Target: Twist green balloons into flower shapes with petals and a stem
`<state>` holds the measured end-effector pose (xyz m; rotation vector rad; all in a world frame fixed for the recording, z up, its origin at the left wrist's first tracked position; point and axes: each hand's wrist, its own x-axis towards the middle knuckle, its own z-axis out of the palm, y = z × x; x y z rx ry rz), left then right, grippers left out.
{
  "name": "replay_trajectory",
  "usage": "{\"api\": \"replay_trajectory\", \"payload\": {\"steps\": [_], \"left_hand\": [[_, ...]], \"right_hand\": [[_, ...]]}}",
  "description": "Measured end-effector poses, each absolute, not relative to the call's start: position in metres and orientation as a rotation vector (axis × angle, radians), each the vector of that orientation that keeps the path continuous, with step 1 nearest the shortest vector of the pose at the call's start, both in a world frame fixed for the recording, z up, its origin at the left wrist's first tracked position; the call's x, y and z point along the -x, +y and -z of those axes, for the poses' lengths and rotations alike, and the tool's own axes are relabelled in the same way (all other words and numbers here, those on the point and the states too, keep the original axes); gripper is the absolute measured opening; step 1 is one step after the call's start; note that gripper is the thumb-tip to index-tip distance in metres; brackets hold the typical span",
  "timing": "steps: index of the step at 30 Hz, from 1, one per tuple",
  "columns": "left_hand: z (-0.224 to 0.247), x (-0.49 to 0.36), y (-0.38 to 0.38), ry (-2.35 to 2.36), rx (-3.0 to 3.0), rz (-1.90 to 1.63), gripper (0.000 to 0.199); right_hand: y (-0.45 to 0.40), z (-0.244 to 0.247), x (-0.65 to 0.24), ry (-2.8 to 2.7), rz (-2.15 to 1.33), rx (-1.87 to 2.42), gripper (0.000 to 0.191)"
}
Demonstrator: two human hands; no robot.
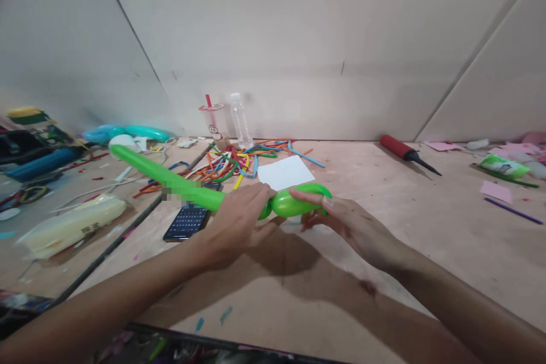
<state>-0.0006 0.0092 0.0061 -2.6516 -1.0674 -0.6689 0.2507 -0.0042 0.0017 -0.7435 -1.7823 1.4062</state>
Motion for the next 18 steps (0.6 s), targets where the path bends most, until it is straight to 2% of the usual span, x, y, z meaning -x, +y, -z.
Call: {"api": "replay_trajectory", "payload": {"steps": [4,7,11,18], "left_hand": [[-0.003,0.003,0.006,-0.904,2.545,0.838,0.031],[-0.007,0.008,0.007,-0.742,2.539,0.792,0.024],[-0.013,0.013,0.010,-0.641,2.561,0.670,0.032],[-0.015,0.010,0.012,-0.782,2.648,0.489,0.045]], "right_hand": [[-0.002,-0.012,-0.263,-1.871,-1.504,0.629,0.048],[-0.004,-0.032,-0.271,-2.169,-1.551,0.606,0.052],[-0.009,-0.053,-0.276,-2.376,-1.688,0.661,0.050],[-0.004,-0.045,-0.283,-2.320,-1.262,0.885,0.038]]}}
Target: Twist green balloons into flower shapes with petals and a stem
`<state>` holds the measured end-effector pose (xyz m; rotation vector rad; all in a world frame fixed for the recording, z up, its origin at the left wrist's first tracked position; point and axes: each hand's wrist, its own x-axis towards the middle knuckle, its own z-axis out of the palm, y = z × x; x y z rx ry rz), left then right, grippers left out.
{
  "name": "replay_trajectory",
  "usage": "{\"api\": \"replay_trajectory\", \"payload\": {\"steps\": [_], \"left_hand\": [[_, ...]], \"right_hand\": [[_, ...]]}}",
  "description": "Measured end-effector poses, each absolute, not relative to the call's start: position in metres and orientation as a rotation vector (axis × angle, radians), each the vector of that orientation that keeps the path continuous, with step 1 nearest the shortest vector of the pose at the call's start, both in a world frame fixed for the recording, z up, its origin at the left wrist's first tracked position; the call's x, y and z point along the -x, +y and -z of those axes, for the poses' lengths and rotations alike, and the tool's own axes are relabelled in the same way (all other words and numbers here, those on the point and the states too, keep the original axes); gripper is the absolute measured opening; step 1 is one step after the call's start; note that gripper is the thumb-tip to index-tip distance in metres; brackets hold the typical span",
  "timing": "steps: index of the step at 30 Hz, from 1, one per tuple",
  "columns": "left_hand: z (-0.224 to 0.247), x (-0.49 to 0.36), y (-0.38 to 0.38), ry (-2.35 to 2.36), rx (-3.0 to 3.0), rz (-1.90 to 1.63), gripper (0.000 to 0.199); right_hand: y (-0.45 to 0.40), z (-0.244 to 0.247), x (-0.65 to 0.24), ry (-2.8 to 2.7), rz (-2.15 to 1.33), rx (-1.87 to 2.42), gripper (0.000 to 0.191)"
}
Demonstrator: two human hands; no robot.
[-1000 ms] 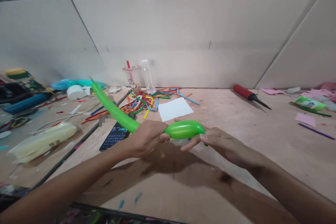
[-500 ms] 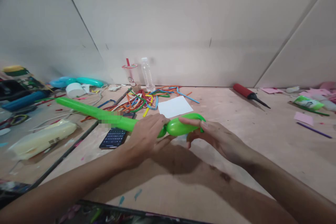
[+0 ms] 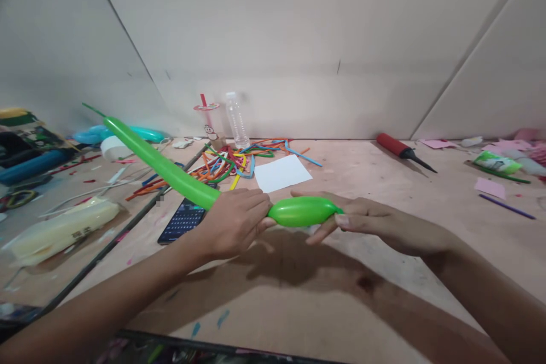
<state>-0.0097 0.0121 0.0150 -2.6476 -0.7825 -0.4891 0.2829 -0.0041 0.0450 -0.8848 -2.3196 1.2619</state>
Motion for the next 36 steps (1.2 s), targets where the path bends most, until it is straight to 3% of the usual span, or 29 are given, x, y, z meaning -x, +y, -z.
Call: {"api": "replay_trajectory", "payload": {"steps": [4,8,13,18,25,32,36], "left_hand": [[-0.016,0.009,0.012,-0.949,2.688,0.501,0.050],[-0.015,0.006,0.011,-1.094,2.611,0.647,0.042],[-0.015,0.008,0.010,-0.796,2.491,0.826,0.039],[-0.014,0.013,0.014,-0.603,2.438,0.887,0.032],[-0.012,0.011,0.015,-0.659,2.435,0.815,0.036],[-0.014,0.009,0.014,-0.982,2.527,0.811,0.049],[-0.014,0.008,0.012,-1.142,2.503,0.844,0.042]], "right_hand": [[-0.002,-0.031,-0.275,-2.223,-1.152,0.836,0.041],[-0.004,-0.017,-0.259,-1.898,-1.359,0.773,0.043],[-0.008,-0.011,-0.251,-1.626,-1.514,0.667,0.040],[-0.003,-0.023,-0.268,-1.864,-1.763,0.589,0.050],[-0.002,-0.045,-0.278,-2.306,-1.648,0.725,0.046],[0.004,-0.021,-0.278,-2.138,-1.234,0.830,0.041],[0.001,-0.007,-0.265,-1.953,-1.341,0.795,0.044]]}}
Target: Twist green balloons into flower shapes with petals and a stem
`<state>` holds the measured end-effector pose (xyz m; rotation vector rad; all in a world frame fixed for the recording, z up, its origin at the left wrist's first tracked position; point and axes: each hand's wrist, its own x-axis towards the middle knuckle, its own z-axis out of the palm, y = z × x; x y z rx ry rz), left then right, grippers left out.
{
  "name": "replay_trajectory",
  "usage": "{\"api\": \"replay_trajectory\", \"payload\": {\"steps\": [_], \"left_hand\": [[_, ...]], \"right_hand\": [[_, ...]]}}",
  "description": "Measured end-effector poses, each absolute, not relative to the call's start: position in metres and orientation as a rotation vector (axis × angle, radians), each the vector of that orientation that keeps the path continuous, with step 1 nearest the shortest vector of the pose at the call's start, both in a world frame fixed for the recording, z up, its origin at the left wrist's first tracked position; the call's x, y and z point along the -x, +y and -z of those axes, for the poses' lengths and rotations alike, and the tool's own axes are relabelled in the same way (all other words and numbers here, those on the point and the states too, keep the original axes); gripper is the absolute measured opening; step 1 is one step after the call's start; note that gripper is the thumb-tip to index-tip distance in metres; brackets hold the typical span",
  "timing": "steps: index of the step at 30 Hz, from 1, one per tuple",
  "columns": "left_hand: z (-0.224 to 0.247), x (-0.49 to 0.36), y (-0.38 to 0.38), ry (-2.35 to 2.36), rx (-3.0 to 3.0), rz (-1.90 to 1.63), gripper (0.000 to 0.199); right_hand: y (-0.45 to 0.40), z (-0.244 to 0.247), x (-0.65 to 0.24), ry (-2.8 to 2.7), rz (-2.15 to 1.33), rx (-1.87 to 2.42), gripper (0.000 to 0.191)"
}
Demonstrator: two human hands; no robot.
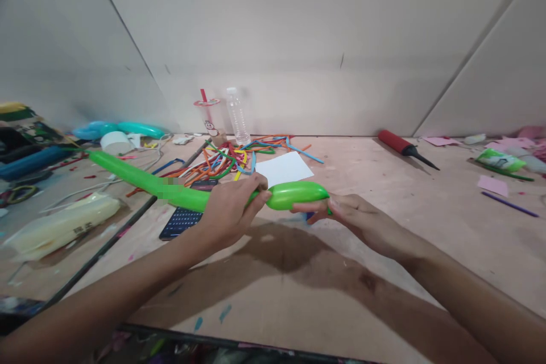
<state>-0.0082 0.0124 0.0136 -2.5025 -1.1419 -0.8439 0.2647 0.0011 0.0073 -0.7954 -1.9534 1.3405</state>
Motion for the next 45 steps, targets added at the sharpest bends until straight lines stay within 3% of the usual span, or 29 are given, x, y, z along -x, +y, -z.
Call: {"api": "replay_trajectory", "payload": {"steps": [4,9,15,22,30,37,41,45], "left_hand": [[-0.013,0.012,0.015,-0.932,2.476,0.929,0.040],[-0.011,0.016,0.021,-0.828,2.492,0.948,0.033],[-0.005,0.010,0.021,-0.937,2.621,0.878,0.044],[-0.006,0.010,0.014,-0.884,2.687,0.940,0.024],[-0.008,0.017,0.025,-0.752,2.695,0.848,0.026],[-0.007,0.016,0.019,-0.689,2.733,0.849,0.022],[-0.005,0.014,0.018,-0.667,2.723,0.806,0.025],[-0.003,0.011,0.018,-0.660,2.720,0.709,0.025]], "right_hand": [[-0.006,-0.002,-0.250,-1.673,-1.448,0.741,0.046],[-0.006,0.001,-0.253,-1.730,-1.474,0.735,0.043],[-0.004,0.005,-0.254,-1.711,-1.440,0.740,0.038],[-0.005,-0.002,-0.245,-1.483,-1.518,0.673,0.041],[0.009,-0.014,-0.268,-1.746,-1.441,0.854,0.048],[0.021,-0.015,-0.282,-1.929,-1.704,0.773,0.048],[0.022,-0.013,-0.284,-2.024,-1.400,0.896,0.050],[0.011,-0.011,-0.271,-2.054,-0.842,1.078,0.028]]}}
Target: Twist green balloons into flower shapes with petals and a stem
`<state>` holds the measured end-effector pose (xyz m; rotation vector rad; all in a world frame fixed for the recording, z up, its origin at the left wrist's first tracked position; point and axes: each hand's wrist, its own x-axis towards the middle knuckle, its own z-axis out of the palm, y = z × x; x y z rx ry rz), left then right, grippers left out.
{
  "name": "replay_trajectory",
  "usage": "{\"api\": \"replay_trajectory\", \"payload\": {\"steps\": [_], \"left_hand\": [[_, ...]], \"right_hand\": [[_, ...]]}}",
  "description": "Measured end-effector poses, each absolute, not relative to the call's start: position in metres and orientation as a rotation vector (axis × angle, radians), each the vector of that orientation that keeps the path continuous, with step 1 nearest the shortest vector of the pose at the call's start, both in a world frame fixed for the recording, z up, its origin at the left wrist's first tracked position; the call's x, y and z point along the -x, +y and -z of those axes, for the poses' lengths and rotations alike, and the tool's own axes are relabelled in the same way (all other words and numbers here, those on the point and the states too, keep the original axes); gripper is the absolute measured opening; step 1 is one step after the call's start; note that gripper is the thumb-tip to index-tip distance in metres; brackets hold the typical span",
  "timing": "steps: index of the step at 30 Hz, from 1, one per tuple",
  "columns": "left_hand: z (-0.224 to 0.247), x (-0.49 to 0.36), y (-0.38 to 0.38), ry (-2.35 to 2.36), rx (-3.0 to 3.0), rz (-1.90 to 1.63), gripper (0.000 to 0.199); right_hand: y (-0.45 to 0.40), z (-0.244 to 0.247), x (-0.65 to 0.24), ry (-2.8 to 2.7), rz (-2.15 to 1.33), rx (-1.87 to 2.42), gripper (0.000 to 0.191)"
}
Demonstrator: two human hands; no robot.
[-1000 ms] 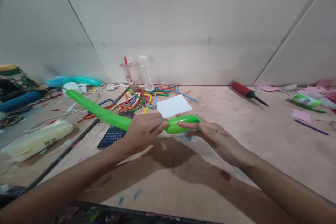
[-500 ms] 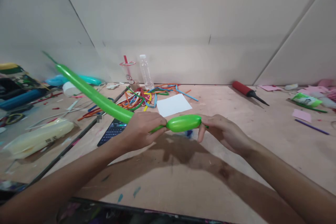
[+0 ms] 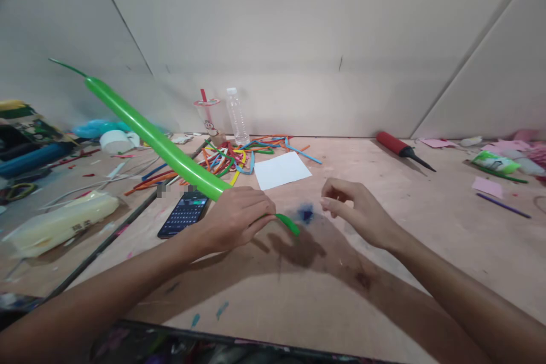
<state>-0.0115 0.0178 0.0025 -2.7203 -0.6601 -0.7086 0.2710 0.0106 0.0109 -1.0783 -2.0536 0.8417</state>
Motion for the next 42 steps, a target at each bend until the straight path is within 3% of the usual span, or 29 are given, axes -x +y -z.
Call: {"api": "replay_trajectory", "payload": {"steps": [8,10,21,27,42], "left_hand": [[-0.003,0.003,0.008,-0.575,2.706,0.619,0.022],[-0.005,0.001,0.005,-0.575,2.714,0.612,0.021],[0.013,-0.010,0.006,-0.764,2.726,0.418,0.017],[0.013,-0.010,0.005,-0.979,2.753,0.364,0.039],[0.014,-0.004,0.014,-1.128,2.778,0.196,0.035]], "right_hand": [[-0.017,0.002,-0.230,-2.407,-0.327,0.975,0.013],[-0.017,0.004,-0.228,-2.417,-0.289,0.948,0.017],[-0.012,0.007,-0.237,-2.449,-0.572,1.128,0.026],[-0.005,0.005,-0.247,-2.451,-0.641,1.100,0.027],[0.004,0.006,-0.254,-2.553,-0.426,1.209,0.029]]}}
